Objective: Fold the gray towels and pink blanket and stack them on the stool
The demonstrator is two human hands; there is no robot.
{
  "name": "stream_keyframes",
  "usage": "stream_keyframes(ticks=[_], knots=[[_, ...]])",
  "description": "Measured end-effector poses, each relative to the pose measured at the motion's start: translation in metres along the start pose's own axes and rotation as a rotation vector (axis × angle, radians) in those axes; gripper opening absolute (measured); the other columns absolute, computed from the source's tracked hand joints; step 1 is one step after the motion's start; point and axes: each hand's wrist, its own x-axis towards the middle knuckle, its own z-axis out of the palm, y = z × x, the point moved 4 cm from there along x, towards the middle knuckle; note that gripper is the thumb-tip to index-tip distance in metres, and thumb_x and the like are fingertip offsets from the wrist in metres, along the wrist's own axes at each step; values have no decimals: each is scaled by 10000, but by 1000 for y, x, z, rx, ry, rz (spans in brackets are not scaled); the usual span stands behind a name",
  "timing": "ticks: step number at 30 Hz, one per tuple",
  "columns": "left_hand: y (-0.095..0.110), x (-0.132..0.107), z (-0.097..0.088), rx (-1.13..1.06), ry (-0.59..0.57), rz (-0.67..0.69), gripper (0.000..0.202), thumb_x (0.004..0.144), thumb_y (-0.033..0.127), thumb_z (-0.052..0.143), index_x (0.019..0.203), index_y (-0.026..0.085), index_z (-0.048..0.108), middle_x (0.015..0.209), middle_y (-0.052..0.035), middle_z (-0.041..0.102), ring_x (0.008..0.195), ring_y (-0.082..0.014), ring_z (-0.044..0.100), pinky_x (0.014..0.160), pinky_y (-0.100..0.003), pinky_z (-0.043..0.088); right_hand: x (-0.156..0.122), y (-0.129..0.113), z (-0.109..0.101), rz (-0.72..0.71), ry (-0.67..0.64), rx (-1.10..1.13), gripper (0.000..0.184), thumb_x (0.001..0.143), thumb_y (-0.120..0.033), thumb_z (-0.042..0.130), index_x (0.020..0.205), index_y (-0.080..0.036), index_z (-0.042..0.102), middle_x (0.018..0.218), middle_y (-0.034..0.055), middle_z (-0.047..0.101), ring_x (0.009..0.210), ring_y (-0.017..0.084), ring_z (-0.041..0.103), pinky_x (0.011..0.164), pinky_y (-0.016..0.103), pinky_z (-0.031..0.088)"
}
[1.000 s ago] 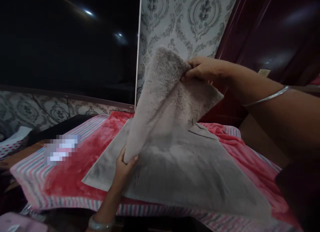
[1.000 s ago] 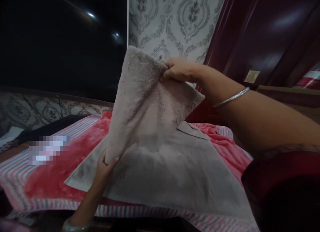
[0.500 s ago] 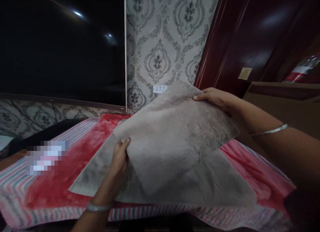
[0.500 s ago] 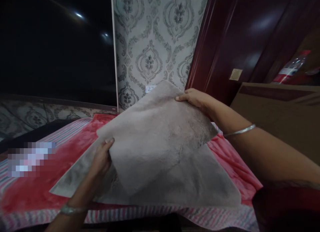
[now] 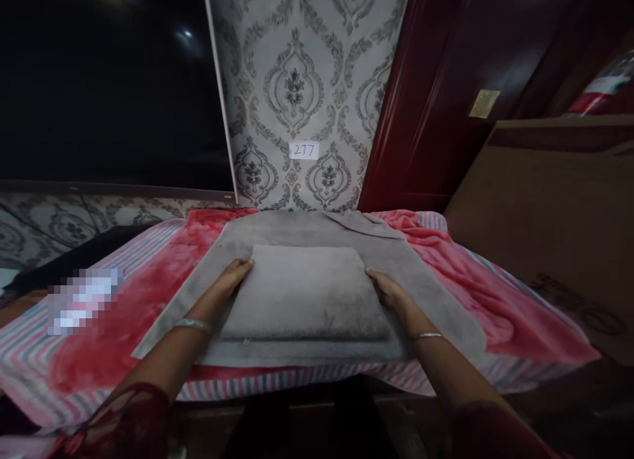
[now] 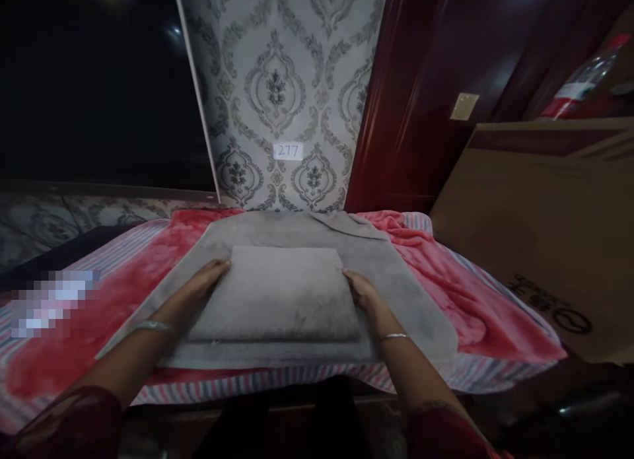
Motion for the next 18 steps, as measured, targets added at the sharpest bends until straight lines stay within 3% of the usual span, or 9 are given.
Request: stream_keyframes(ticks=[4,8,12,18], knots=[[2,-4,9,168,75,133,511,686,231,707,1183,182,599,961,-126,732,1088,-358,666,908,-408,507,8,4,-9,-61,10,-38,342,835,-310,622,1134,-158,686,895,71,775,788,220,722,755,332,576],[6,-6,14,313,79,211,646,779,227,617,1403,140,477,1092,-174,724,1173,-370,635,1021,-464,453,11,-1,-14,-318,99,-225,496,775,-299,662,1257,-179,649,1141,70,751,1017,234,699,953,392,534],[-1,-7,17,497,117,289,574,846,253,554,1399,111,493,1187,-196,707,1177,-338,646,1020,-426,474,11,11,-17,-382,144,-297,516,797,-327,640,1292,-184,639,1216,66,729,1079,231,677,1014,417,501],[-8,5,14,495,145,274,514,800,331,630,1278,149,581,1146,-158,735,1136,-329,665,987,-427,507,8,26,-23,-345,103,-267,409,892,-414,532,1170,-175,713,1120,66,762,1072,241,686,1003,416,508]])
